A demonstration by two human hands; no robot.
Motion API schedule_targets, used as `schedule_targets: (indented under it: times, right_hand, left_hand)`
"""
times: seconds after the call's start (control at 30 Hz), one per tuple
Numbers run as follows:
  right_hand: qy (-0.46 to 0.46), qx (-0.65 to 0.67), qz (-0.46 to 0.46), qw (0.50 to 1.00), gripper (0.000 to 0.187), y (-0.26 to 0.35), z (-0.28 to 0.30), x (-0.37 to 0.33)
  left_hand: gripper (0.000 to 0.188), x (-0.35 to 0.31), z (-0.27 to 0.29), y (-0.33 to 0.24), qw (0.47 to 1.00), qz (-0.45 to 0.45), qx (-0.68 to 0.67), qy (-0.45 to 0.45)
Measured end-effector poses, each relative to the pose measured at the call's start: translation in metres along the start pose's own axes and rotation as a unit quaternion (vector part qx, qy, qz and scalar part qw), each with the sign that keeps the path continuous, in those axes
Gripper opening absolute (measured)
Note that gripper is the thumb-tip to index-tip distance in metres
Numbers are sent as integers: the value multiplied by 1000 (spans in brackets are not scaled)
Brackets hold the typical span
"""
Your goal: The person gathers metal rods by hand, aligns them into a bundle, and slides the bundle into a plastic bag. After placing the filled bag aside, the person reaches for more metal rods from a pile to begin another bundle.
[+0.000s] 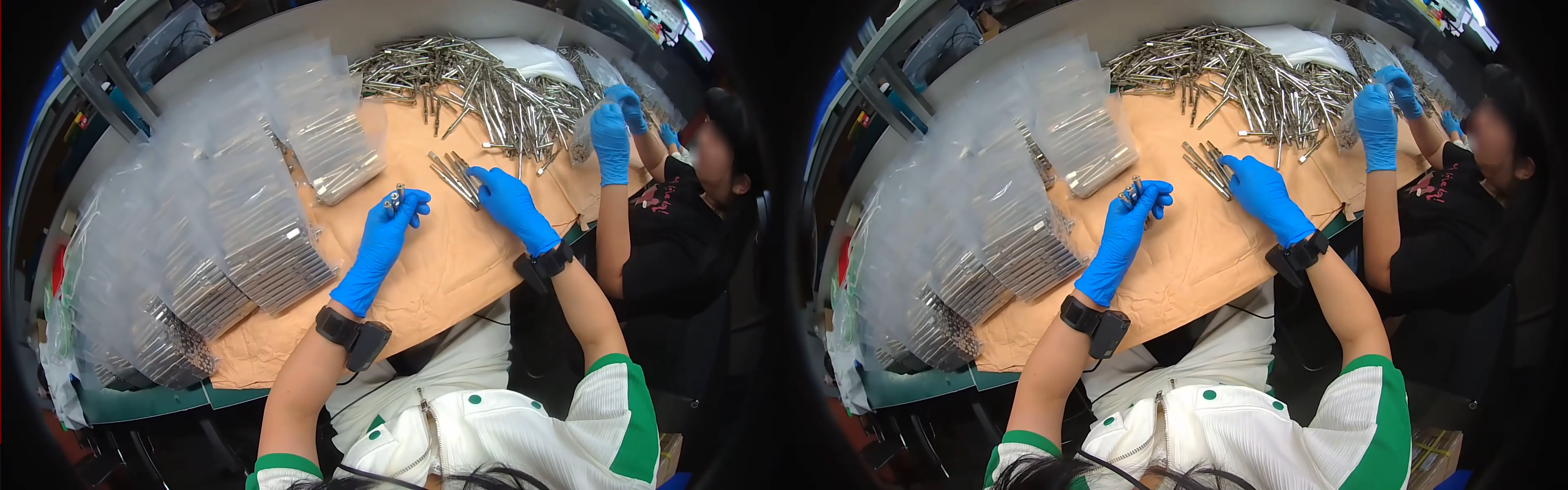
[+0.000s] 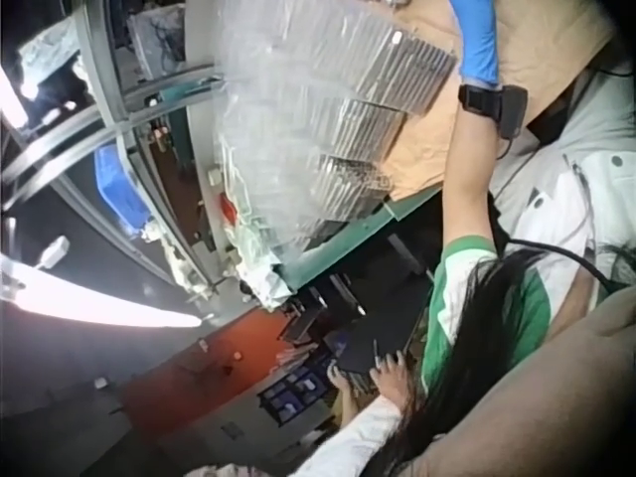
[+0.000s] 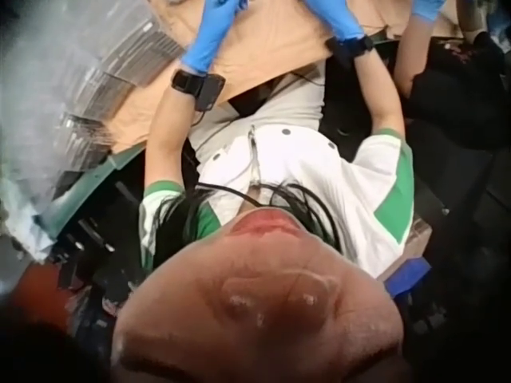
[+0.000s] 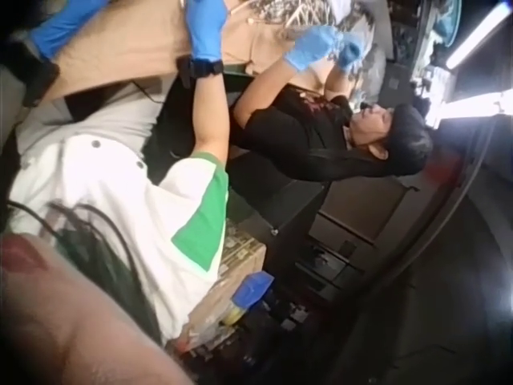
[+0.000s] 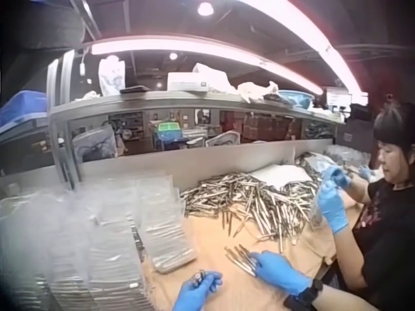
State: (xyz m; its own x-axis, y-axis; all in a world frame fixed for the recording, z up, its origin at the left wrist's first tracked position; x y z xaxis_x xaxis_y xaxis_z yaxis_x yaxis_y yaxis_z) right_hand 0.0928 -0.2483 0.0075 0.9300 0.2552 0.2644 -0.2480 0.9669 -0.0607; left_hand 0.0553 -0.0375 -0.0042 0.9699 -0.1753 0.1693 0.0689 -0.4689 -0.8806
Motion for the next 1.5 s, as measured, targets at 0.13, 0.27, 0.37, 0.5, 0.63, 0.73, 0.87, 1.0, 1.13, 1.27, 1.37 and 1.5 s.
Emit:
schedule_targets:
  times: [0.13, 0.27, 0.37, 0.5, 0.63, 0.73, 0.87, 1.0, 1.13, 1.27, 1.37, 1.5]
  right_hand:
    - [-38, 86, -20, 995, 19, -11, 1, 7]
    - [-93, 291, -84, 948, 16, -5, 38, 13]
    - [-22, 283, 22, 959, 18, 38, 67, 9]
    - [35, 355, 192, 914, 22, 85, 71, -8]
    - [113, 453, 39, 884, 26, 42, 32, 25]
    - [-29, 35, 129, 991, 29, 46, 9, 40]
    - [-160, -8, 249, 955, 22, 49, -37, 36]
    - [-71, -160, 146, 974, 9, -18, -69, 50]
    - [-87, -178, 195, 961, 19, -10, -81, 59]
    - [151, 96, -36, 983, 28, -39, -133, 95]
    - [197, 457, 32, 867, 36, 54, -41, 49]
    - [93, 520, 57, 847, 35, 83, -58, 34]
  left_hand:
    - [23, -3, -4, 1, 996, 83, 41, 20]
    - [25, -1, 2, 6, 995, 20, 97, 4]
    - [28, -4, 0, 0, 965, -202, 165, -3]
    - [30, -5, -18, 2, 963, -179, 194, 58]
    - [27, 1, -9, 14, 993, -49, 98, 52]
    - [21, 1, 12, 8, 998, -34, 61, -2]
    - [14, -6, 21, 19, 976, -198, 83, 18]
    - [13, 3, -16, 8, 974, -170, 151, 10]
    - [13, 2, 10, 8, 978, -118, 142, -103]
    - [15, 22, 36, 37, 969, -133, 73, -196]
    - [22, 27, 43, 49, 949, -179, 83, -247]
    - [27, 19, 17, 27, 987, -77, -76, -121]
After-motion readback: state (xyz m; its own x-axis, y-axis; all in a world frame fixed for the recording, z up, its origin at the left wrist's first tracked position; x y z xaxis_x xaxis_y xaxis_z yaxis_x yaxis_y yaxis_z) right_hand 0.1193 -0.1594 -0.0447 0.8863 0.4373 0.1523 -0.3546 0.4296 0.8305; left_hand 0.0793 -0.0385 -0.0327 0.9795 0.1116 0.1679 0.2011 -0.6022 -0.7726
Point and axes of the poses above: each hand's wrist, its own x-axis towards the middle knuckle, its own z-axis out of the back of the hand, y = z × x, the point moved 5 cm from there along x, towards the middle knuckle, and after that the axes turned 13 degrees about -x, right-handed, at the moved point
